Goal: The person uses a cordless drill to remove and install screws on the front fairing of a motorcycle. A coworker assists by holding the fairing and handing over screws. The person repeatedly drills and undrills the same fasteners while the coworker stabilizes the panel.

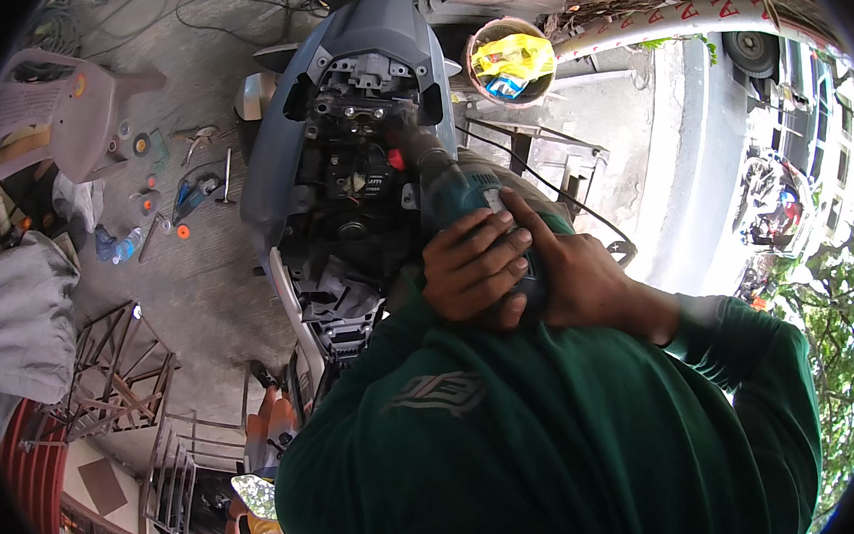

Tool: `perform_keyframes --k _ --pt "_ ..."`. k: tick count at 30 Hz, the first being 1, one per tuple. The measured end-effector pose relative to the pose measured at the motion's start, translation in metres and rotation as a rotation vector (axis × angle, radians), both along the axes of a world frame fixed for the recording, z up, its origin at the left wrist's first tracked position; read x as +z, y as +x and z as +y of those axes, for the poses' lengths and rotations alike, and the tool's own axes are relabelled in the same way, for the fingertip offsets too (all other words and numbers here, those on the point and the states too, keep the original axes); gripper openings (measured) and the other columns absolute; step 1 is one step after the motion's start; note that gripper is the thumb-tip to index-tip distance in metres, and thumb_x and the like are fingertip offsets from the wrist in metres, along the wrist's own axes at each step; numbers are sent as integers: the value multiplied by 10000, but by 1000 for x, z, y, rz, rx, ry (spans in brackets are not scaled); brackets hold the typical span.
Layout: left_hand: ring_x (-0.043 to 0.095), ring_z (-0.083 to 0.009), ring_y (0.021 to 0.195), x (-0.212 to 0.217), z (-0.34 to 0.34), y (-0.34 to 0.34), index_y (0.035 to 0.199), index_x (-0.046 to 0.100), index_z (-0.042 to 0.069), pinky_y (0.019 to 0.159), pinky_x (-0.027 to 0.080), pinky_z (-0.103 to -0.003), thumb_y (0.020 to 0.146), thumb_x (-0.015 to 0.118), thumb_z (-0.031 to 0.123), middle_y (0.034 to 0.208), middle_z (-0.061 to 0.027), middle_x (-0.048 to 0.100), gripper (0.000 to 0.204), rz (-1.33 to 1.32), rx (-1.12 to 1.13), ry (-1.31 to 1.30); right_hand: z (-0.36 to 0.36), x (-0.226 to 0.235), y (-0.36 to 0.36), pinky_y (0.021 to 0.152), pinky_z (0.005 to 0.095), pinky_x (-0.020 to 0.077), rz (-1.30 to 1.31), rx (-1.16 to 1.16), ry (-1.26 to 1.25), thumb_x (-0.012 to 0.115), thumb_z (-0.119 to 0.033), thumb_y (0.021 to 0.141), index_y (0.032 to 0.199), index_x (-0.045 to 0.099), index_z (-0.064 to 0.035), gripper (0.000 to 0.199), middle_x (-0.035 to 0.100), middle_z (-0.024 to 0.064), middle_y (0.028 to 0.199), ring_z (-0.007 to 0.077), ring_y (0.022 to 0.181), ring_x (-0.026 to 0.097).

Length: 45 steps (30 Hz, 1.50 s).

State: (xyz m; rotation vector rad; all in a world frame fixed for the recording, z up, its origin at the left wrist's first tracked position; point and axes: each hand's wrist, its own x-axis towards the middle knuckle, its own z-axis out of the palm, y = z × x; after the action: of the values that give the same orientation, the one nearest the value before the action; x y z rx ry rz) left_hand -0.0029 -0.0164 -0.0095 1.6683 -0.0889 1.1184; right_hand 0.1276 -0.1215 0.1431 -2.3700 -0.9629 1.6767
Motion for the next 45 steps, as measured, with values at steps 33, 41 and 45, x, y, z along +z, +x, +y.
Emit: perform_keyframes --k 33,41,45 --pt "775 -465 1051 -6 14 -16 1044 673 -38 944 611 -616 1023 555 285 1053 -279 788 345 -56 46 -96 51 19 -12 823 536 603 -26 163 -213 787 -243 720 1702 21 -1 1269 738 275 935 458 876 750" --pt "775 -465 1051 -7 13 -15 1039 672 -37 946 609 -623 1013 560 278 1050 -281 787 336 -69 61 -114 50 16 -15 825 529 606 -64 179 -175 798 -252 715 1699 28 9 1276 742 269 927 452 872 751" --pt "775 -467 1050 -8 14 -14 1039 672 -38 942 610 -623 1012 563 277 1047 -282 787 334 -82 65 -109 52 18 -14 835 529 606 -62 182 -183 799 -253 715 1697 30 15 1275 742 275 926 454 877 752"
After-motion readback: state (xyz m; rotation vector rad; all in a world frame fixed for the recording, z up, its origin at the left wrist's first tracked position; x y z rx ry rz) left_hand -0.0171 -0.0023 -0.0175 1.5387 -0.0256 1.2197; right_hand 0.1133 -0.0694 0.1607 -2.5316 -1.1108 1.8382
